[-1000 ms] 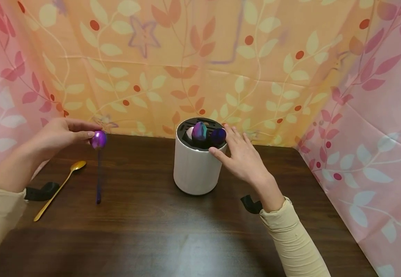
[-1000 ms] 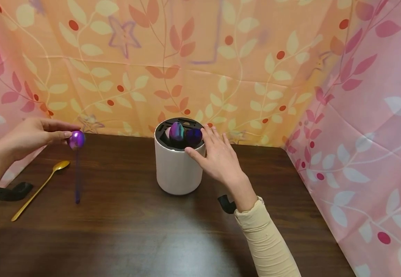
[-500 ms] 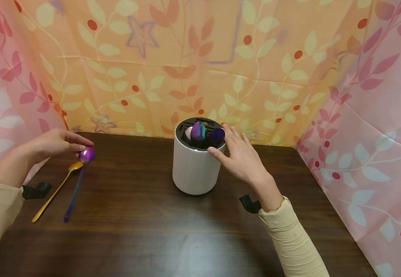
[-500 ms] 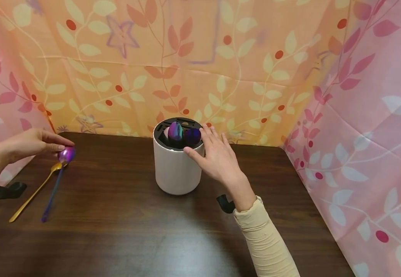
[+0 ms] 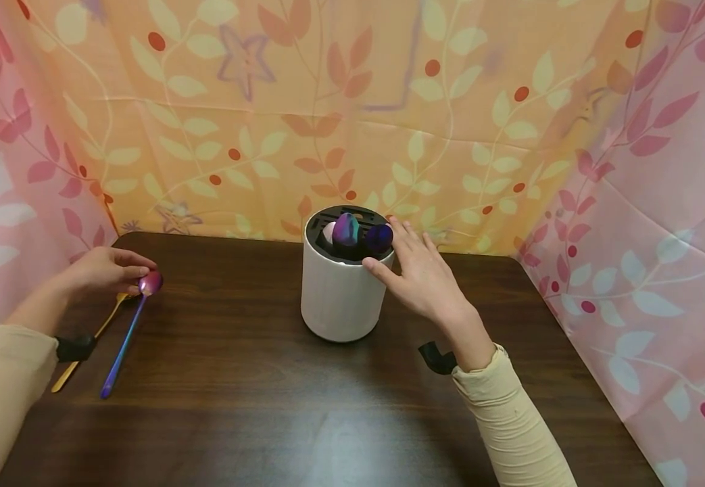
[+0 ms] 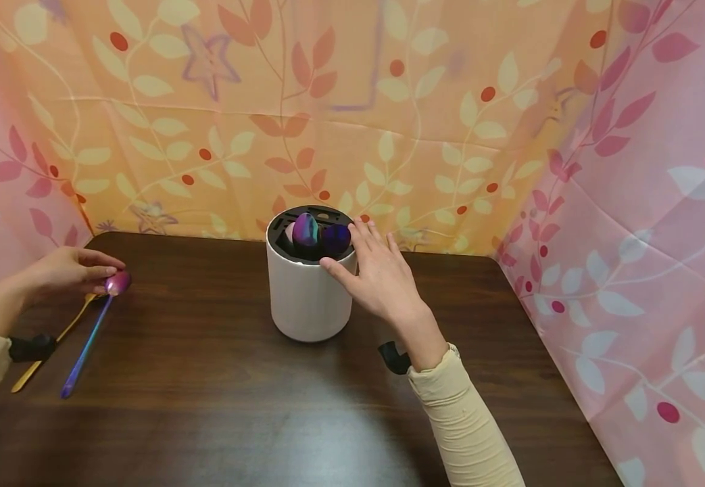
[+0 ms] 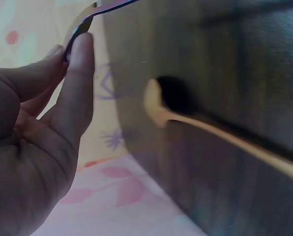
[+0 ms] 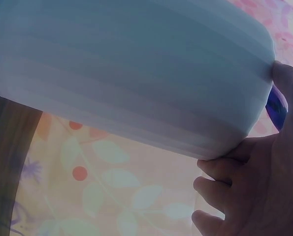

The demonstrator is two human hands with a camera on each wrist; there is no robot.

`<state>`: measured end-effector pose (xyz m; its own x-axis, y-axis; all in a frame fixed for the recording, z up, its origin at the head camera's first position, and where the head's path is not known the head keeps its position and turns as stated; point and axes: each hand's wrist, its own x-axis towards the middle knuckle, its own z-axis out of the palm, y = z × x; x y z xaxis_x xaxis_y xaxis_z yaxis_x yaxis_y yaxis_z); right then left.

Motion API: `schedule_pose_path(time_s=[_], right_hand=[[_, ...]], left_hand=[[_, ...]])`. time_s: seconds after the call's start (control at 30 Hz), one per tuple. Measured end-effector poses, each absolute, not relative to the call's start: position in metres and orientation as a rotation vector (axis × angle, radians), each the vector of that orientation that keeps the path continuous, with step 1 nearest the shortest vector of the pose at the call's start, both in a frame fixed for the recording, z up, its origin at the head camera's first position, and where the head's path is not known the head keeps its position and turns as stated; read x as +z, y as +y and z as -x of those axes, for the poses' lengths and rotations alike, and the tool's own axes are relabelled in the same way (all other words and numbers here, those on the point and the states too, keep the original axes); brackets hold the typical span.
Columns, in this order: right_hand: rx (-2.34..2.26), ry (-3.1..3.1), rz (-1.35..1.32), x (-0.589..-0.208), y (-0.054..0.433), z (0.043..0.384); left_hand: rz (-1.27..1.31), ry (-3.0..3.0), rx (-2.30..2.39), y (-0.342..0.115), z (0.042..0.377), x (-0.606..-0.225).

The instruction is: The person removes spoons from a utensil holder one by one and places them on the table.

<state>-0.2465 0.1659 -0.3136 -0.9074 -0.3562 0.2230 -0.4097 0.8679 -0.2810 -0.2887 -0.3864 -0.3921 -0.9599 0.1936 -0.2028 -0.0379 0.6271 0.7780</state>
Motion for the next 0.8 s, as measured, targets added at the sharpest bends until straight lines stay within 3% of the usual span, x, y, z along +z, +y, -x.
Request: schedule_pose_path(time_s=[0.4, 0.8], right_hand=[[0.487, -2.870, -0.598, -0.314, 0.167, 0.246], [0.481, -2.877, -0.607, -0.313, 0.165, 0.245]], left_hand=[[-0.052, 2.549, 1.445, -0.394, 0.295, -0.430], [-0.040, 2.501, 1.494, -0.394, 0.290, -0.436]])
